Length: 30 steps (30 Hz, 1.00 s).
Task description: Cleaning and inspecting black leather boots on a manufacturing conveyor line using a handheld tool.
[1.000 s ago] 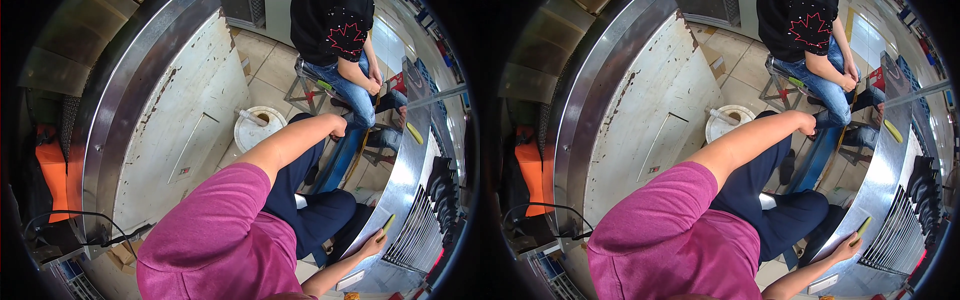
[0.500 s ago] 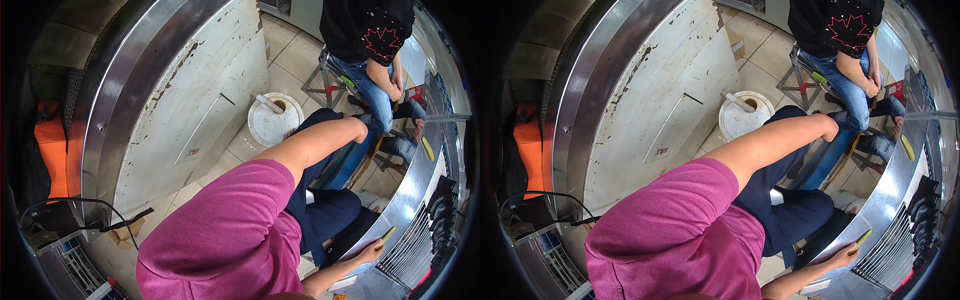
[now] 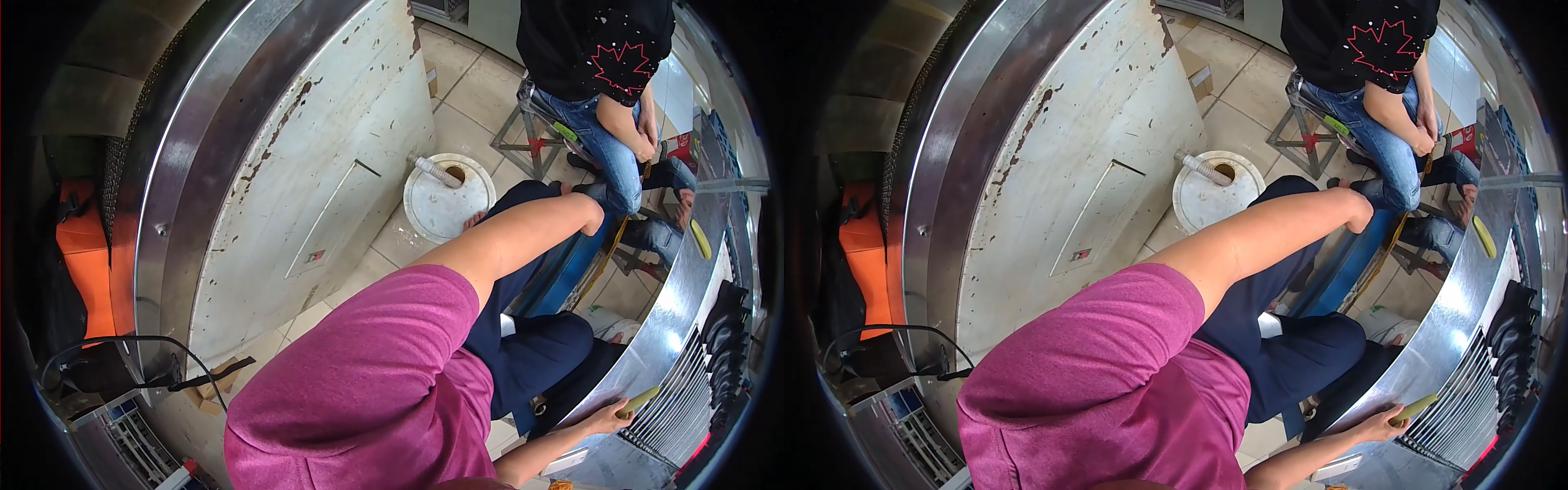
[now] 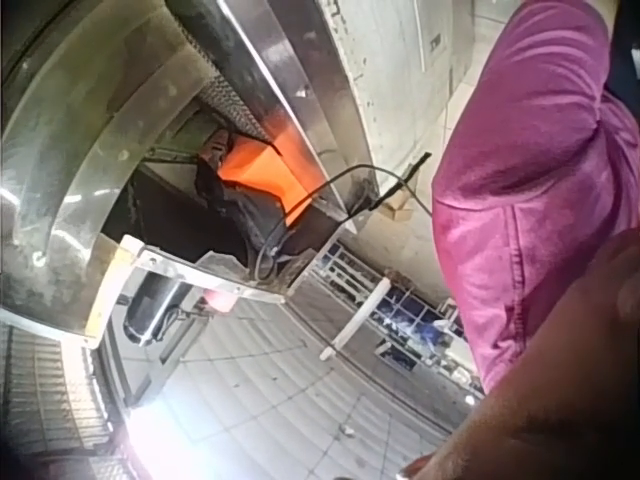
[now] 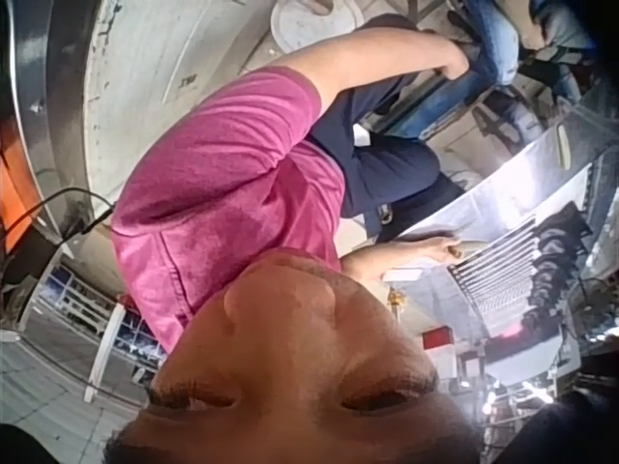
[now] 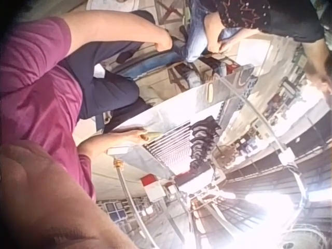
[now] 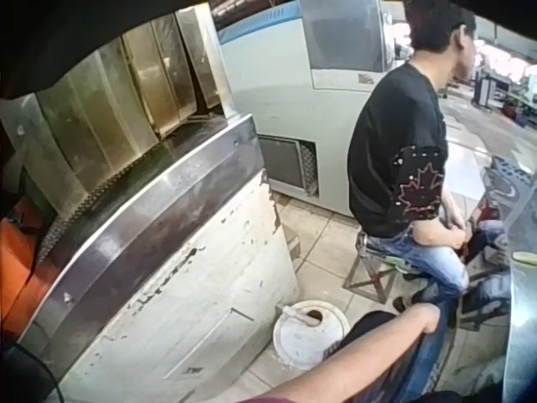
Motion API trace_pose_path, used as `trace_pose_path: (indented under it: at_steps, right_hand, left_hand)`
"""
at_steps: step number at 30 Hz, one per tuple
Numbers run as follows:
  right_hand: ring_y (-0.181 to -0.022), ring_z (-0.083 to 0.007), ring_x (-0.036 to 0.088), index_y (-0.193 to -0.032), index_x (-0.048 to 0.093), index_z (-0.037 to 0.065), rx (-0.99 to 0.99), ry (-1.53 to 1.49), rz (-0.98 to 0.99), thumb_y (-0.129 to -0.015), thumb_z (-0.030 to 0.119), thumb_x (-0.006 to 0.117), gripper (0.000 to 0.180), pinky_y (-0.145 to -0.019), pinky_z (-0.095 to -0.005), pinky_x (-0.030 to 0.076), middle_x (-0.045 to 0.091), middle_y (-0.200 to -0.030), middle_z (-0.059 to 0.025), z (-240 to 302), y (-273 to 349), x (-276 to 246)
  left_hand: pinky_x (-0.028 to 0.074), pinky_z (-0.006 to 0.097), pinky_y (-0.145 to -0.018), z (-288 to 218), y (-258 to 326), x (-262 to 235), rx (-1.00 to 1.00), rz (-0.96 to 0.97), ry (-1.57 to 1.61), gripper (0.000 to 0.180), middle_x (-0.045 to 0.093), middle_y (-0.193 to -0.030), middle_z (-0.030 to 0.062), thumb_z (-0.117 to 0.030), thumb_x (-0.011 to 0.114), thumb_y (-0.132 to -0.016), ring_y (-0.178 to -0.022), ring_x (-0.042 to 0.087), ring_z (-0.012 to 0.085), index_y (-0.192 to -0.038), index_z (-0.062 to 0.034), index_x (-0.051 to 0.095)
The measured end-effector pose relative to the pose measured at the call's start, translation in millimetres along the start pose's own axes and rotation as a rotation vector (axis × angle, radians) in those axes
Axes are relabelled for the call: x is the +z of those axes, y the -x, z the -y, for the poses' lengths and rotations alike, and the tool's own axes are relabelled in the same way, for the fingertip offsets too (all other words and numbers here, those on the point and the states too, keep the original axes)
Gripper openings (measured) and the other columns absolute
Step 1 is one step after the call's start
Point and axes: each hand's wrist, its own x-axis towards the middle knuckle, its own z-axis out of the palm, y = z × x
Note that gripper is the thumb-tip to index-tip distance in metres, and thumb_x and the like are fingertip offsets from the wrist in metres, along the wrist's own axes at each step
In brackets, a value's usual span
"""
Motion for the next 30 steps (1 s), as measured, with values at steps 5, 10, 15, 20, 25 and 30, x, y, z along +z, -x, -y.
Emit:
trace_pose_path:
  at_steps: [5, 10, 15, 20, 25, 30]
  right_hand:
    - [-0.103, -0.0375, 0.07, -0.127, 0.062, 0.006, 0.026, -0.034, 0.023, -0.093, 0.043, 0.074, 0.052, -0.09, -0.0448, 0.056, 0.072, -0.117, -0.0171, 0, -1, -4]
    - [-0.102, -0.0382, 0.071, -0.128, 0.062, 0.008, 0.101, 0.034, -0.081, -0.09, 0.048, 0.075, 0.056, -0.089, -0.0459, 0.055, 0.074, -0.113, -0.0162, 3, -1, 2]
    - [-0.095, -0.0369, 0.071, -0.11, 0.072, 0.006, 0.106, 0.09, -0.071, -0.091, 0.056, 0.071, 0.054, -0.086, -0.045, 0.055, 0.076, -0.105, -0.0142, -4, 1, -6]
    - [-0.088, -0.0291, 0.071, -0.099, 0.076, 0.004, 0.327, -0.231, -0.065, -0.099, 0.058, 0.06, 0.056, -0.083, -0.0435, 0.055, 0.075, -0.092, -0.0113, 6, 5, -12]
    - [-0.098, -0.0318, 0.069, -0.11, 0.076, 0.0, 0.373, -0.395, -0.034, -0.104, 0.058, 0.05, 0.064, -0.09, -0.0412, 0.056, 0.075, -0.102, -0.0183, 19, 6, -18]
    - [-0.105, -0.0375, 0.07, -0.11, 0.076, -0.003, 0.364, -0.256, -0.135, -0.103, 0.061, 0.048, 0.07, -0.09, -0.0426, 0.057, 0.074, -0.11, -0.0221, 28, 7, -16]
  left_hand:
    - [0.047, 0.059, -0.103, -3, -3, -1, 0.069, 0.011, -0.039, 0.038, 0.072, -0.12, 0.0205, -0.006, 0.061, -0.077, -0.119, 0.066, 0.035, -0.112, 0.0002, 0.077]
    - [0.046, 0.061, -0.103, 13, -14, 12, 0.057, -0.034, 0.015, 0.036, 0.073, -0.115, 0.0189, -0.008, 0.062, -0.078, -0.116, 0.067, 0.0358, -0.109, -0.0005, 0.077]
    - [0.051, 0.054, -0.098, 5, -15, 14, 0.046, -0.085, -0.042, 0.035, 0.074, -0.112, 0.0191, -0.01, 0.059, -0.079, -0.111, 0.068, 0.0387, -0.106, -0.0019, 0.078]
    - [0.051, 0.048, -0.1, 7, -8, 12, 0.016, -0.071, -0.009, 0.035, 0.074, -0.112, 0.0201, -0.014, 0.058, -0.081, -0.112, 0.068, 0.0383, -0.108, -0.0023, 0.078]
    - [0.05, 0.046, -0.102, 10, -4, 12, -0.031, -0.114, 0.019, 0.039, 0.072, -0.119, 0.0193, -0.021, 0.057, -0.087, -0.115, 0.067, 0.0376, -0.118, -0.0051, 0.074]
    - [0.05, 0.047, -0.103, 12, -6, 13, -0.036, -0.082, -0.009, 0.04, 0.071, -0.124, 0.018, -0.026, 0.057, -0.091, -0.118, 0.066, 0.037, -0.124, -0.0098, 0.072]
